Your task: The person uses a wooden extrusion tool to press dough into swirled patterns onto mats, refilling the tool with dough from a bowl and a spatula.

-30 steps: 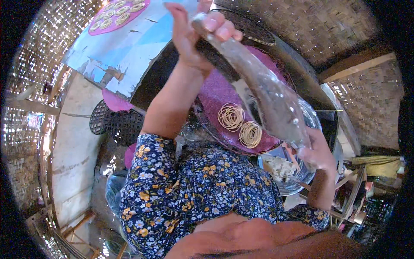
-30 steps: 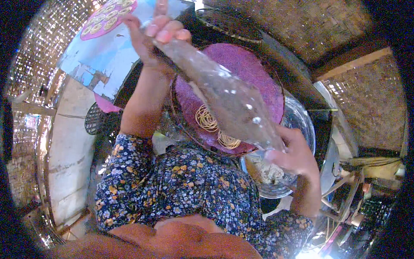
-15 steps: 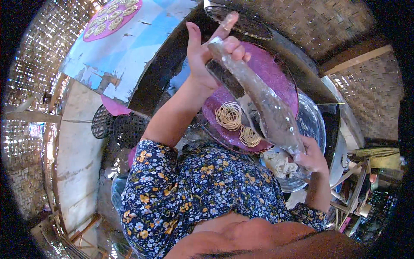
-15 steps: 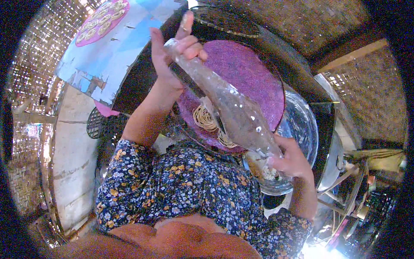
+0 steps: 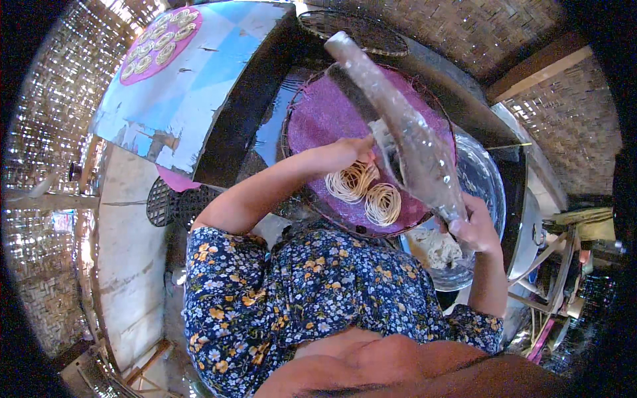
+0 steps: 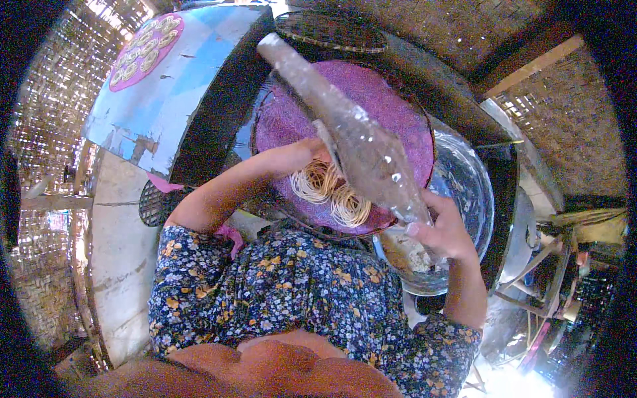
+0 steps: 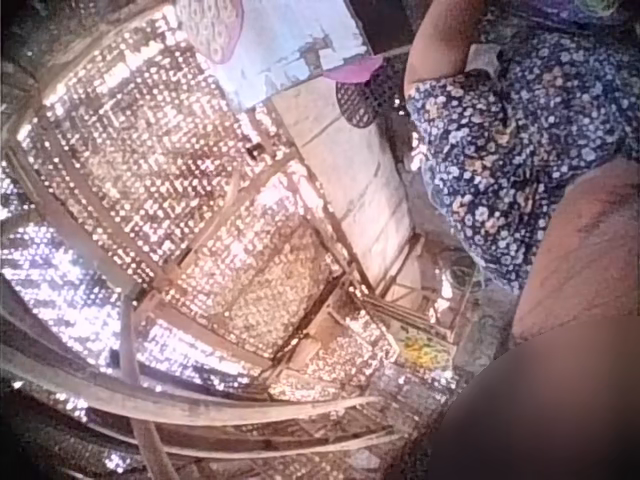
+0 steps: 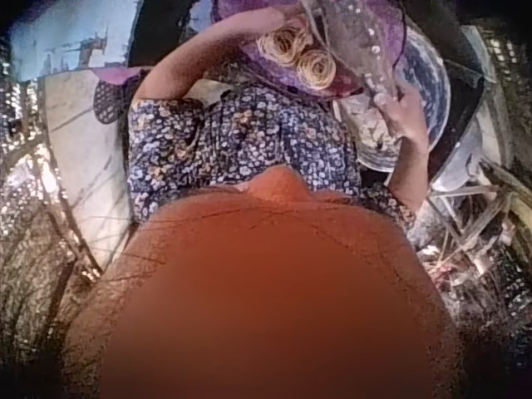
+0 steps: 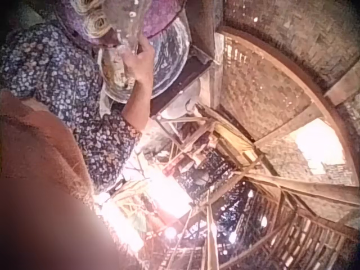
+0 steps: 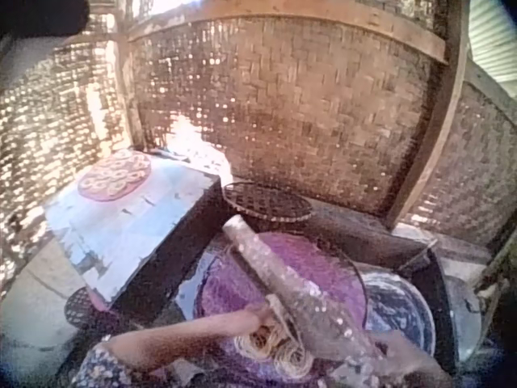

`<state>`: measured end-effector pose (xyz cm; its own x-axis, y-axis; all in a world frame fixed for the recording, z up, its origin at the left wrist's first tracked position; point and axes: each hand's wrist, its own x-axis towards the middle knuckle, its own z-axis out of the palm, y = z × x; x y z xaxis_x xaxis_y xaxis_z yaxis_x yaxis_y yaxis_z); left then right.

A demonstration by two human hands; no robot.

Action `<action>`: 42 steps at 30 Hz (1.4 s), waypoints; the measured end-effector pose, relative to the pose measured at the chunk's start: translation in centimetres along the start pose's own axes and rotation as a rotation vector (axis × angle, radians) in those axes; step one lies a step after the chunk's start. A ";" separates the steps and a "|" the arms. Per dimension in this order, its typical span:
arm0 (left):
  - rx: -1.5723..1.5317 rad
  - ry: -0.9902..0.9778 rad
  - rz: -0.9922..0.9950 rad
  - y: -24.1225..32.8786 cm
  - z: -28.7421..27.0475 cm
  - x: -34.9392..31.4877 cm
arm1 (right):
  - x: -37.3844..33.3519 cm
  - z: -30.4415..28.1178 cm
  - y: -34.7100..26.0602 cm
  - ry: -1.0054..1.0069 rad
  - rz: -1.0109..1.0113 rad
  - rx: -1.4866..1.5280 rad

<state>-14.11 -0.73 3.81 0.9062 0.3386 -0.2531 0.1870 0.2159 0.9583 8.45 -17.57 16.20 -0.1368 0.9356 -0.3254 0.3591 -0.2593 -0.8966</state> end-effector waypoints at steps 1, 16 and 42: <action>0.172 0.046 0.052 0.3 -0.2 -0.7 | 0.1 0.0 0.1 0.047 -0.001 0.041; -0.807 0.319 0.807 13.7 -4.3 -5.5 | 3.3 1.7 -2.6 -0.090 -0.021 0.253; -0.954 -0.136 1.380 11.1 -10.7 -7.1 | 8.5 2.1 -8.4 -0.104 0.047 -0.310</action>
<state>-22.48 9.03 14.85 0.2184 0.6694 0.7100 -0.9533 0.3018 0.0087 2.38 -7.92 20.32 -0.2014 0.8909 -0.4072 0.6287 -0.2012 -0.7512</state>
